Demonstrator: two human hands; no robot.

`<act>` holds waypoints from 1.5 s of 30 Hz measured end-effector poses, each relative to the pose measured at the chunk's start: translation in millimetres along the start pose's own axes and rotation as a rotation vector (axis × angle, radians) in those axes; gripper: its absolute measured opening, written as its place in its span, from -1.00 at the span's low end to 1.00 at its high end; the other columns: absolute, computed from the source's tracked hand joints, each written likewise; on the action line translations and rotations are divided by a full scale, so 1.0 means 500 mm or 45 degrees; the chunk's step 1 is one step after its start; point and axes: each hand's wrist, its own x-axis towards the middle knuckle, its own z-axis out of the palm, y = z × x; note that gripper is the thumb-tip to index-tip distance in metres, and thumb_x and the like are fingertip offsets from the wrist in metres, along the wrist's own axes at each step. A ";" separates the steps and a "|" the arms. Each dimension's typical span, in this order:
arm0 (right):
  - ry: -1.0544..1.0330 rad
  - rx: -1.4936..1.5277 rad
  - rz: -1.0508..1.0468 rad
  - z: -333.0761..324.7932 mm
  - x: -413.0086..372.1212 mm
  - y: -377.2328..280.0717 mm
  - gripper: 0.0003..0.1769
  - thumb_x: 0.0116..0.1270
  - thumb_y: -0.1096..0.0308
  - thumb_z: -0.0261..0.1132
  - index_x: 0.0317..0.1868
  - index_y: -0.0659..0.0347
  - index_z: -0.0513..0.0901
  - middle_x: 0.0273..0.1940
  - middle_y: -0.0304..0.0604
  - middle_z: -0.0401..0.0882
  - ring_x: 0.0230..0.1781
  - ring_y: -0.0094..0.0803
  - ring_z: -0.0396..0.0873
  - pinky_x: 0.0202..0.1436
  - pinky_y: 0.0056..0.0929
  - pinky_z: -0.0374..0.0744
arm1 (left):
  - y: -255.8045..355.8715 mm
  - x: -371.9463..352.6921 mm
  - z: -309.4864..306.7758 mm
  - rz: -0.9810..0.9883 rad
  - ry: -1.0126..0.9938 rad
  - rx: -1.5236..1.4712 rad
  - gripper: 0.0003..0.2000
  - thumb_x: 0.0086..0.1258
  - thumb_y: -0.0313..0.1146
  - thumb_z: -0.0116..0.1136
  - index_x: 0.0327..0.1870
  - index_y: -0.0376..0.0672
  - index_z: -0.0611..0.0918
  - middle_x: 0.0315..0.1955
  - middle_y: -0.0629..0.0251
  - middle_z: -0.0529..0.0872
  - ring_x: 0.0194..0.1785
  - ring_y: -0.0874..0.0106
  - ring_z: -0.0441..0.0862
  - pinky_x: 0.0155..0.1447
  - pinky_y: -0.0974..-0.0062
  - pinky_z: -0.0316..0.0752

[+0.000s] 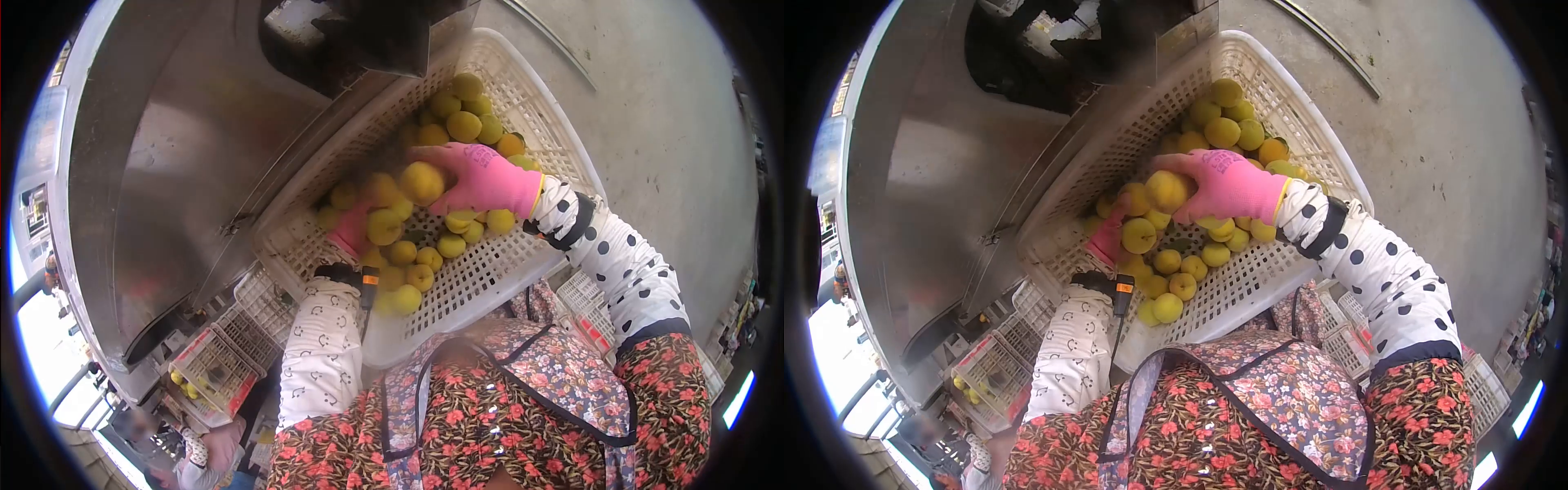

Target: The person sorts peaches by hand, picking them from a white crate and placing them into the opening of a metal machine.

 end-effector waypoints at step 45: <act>0.507 -0.252 -0.681 -0.166 -0.025 -0.120 -0.06 -0.03 0.07 0.65 0.38 0.13 0.47 0.20 0.17 0.52 0.17 0.13 0.55 0.25 -0.05 0.55 | 0.074 0.042 0.340 0.883 0.365 -0.388 -0.13 0.25 0.58 -0.06 0.27 -0.04 0.53 -0.04 0.17 0.75 -0.12 0.15 0.78 -0.12 0.32 0.76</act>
